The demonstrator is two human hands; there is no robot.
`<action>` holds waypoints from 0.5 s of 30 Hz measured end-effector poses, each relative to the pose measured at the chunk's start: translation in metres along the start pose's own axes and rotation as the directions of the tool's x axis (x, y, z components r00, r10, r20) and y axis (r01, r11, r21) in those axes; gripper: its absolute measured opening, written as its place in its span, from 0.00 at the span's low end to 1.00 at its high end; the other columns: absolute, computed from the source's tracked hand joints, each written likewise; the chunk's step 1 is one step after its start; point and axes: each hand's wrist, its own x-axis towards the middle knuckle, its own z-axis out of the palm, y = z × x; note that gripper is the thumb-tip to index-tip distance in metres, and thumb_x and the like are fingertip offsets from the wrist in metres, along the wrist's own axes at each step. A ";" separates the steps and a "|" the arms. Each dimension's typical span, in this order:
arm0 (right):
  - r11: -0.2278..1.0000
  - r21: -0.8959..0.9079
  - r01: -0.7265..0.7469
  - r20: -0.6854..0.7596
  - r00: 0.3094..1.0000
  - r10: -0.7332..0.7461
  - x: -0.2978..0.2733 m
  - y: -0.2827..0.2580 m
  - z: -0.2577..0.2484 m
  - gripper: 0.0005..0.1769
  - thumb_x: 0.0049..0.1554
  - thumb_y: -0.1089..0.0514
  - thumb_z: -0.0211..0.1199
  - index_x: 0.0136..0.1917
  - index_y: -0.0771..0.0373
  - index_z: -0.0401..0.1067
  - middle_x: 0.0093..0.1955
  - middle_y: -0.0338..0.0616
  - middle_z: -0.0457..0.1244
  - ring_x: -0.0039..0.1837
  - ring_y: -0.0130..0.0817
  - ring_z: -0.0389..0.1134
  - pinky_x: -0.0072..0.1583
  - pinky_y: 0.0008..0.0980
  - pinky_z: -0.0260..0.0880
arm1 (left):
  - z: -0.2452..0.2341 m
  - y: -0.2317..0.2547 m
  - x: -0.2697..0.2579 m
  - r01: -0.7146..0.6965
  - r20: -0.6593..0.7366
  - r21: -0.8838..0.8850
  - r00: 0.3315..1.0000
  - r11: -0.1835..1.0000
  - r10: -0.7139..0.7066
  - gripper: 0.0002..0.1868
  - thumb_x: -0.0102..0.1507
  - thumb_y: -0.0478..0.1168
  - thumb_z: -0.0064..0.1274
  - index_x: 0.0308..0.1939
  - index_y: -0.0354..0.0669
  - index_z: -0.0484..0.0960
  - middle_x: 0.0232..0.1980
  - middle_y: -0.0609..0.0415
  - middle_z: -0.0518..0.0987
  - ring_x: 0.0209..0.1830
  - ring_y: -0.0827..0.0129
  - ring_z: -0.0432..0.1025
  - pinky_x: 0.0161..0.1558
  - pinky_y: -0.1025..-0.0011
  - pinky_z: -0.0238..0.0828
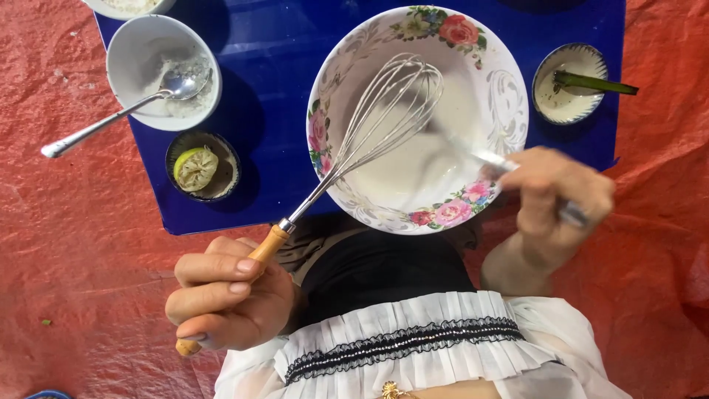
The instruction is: Stirring a liquid mixture in a bowl using a spoon and then a whisk.
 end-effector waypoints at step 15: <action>0.996 0.020 -0.081 0.018 0.997 0.081 0.009 -0.023 0.005 0.27 0.69 0.55 0.47 0.36 0.77 0.72 0.36 0.58 0.67 0.36 0.49 0.70 0.42 0.40 0.70 | -0.003 0.000 0.000 0.033 0.071 0.023 0.997 0.999 -0.035 0.21 0.75 0.52 0.36 0.33 0.46 0.71 0.31 0.52 0.72 0.21 0.71 0.67 0.23 0.78 0.67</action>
